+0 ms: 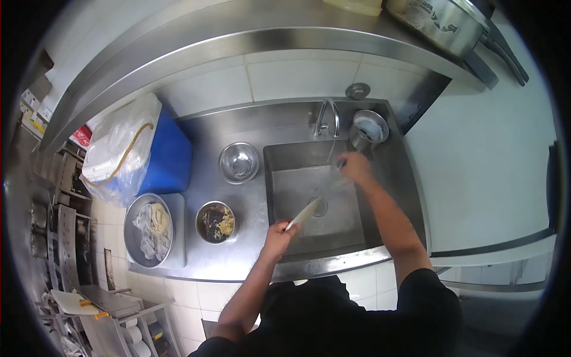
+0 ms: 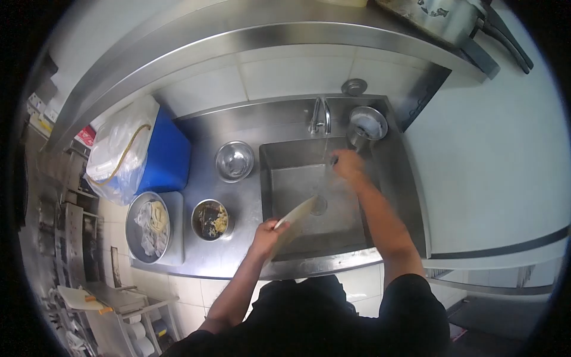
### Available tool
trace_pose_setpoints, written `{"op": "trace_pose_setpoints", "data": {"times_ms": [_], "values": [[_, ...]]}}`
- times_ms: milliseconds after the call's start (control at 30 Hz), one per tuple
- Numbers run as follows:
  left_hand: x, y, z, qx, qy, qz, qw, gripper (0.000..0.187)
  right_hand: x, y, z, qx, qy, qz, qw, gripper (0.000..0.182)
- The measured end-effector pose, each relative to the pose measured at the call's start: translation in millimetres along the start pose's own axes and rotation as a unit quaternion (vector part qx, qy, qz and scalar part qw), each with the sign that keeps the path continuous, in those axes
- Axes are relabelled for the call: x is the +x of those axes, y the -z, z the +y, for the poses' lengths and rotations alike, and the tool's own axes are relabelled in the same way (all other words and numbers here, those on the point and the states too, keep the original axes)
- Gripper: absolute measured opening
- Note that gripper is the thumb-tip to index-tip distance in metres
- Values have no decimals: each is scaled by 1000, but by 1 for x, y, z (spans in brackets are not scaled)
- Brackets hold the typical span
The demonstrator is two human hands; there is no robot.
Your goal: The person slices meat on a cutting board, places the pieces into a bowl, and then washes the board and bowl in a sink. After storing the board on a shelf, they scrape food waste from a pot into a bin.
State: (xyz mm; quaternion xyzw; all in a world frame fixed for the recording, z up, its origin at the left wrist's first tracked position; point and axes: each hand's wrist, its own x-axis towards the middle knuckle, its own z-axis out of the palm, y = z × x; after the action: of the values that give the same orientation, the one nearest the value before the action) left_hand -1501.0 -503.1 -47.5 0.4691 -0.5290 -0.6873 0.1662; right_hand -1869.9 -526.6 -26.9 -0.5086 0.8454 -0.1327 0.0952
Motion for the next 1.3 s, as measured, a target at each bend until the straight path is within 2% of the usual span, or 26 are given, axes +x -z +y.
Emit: {"op": "trace_pose_setpoints", "data": {"times_ms": [100,167,233,333,533,667,700,833,933,967,1067,1100,1233,1300], "values": [[2,-6,5,33,2,-2,999,33,48,25,27,-103,17,59,993,37],[0,-11,11,62,-8,13,998,33,94,32,41,-68,6,63,996,37],[0,-15,13,80,-6,25,996,33,125,56,33,-28,-11,-11,999,41],[-1,-23,14,79,4,46,996,34,168,60,37,18,11,2,1000,41],[-13,-36,23,64,11,95,993,33,218,39,64,28,20,-48,998,42],[-18,-44,42,67,44,112,990,31,220,24,84,12,29,44,999,48],[-20,-46,47,61,55,115,990,32,212,26,84,22,33,84,996,48],[-33,-52,77,140,-10,98,985,35,136,45,78,78,51,217,972,45],[-31,-47,78,159,-42,65,984,38,42,49,79,162,23,21,986,45],[-27,-46,80,182,-65,70,979,37,8,43,82,162,25,-14,986,44],[-31,-44,107,238,-92,93,962,38,-81,26,81,185,-4,-35,982,42],[-32,-41,114,216,-107,102,965,39,-105,23,83,217,22,-19,976,41],[-55,-45,129,117,-236,128,956,45,-195,53,64,198,-45,39,978,41],[-67,-40,127,126,-264,121,949,45,-235,63,61,195,-76,83,974,40]]}}
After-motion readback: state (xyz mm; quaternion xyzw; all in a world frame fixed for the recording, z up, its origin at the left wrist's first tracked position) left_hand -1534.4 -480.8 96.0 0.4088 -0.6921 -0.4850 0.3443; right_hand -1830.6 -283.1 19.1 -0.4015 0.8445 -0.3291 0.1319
